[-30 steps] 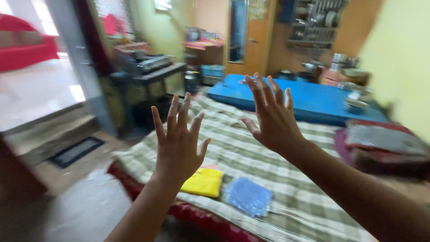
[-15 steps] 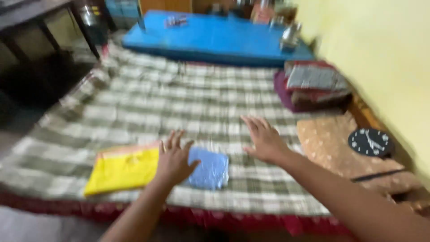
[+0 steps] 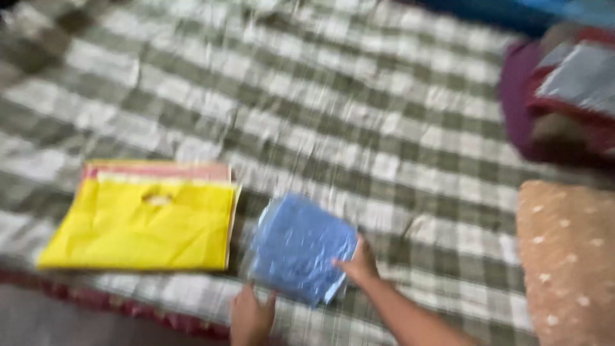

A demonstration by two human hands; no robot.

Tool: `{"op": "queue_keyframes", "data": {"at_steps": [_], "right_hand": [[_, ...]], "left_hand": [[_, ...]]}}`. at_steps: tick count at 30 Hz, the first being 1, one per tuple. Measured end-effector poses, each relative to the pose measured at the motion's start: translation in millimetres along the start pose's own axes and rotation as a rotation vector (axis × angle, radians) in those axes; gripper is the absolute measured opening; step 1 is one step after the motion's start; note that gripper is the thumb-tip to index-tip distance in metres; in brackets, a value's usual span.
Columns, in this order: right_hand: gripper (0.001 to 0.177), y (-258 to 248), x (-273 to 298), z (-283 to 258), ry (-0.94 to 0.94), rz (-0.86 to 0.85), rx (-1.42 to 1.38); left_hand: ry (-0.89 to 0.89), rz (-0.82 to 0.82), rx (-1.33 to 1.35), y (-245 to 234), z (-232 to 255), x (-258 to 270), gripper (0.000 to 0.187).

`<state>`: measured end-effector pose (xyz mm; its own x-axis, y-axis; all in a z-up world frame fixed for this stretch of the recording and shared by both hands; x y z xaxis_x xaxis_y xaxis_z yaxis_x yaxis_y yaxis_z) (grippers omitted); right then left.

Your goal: Organizing stationery items by rolling up a sheet of orange paper, filling a clear pencil case with pens and pencils, and placing everything onto a wall-recessed shelf with books.

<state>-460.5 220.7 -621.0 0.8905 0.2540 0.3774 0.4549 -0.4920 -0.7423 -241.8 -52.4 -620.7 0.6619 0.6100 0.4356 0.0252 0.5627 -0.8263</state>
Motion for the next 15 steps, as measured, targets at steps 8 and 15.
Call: {"op": "queue_keyframes", "data": {"at_steps": [8, 15], "right_hand": [[0.113, 23, 33, 39, 0.611, 0.244, -0.118], [0.079, 11, 17, 23, 0.421, 0.264, -0.565]], "left_hand": [[-0.012, 0.212, 0.14, -37, 42, -47, 0.082], [-0.245, 0.128, -0.055, -59, 58, -83, 0.082]]}}
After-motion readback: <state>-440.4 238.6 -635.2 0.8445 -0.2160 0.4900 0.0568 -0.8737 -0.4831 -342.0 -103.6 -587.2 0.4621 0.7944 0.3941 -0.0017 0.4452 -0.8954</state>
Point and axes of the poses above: each hand's wrist, its own x-axis away from the middle knuckle, its own y-axis out of the palm, z = x × y, the point moved 8 cm from there along -x, towards the middle knuckle, and after that the axes turned 8 degrees about -y, right-handed, at the moved point
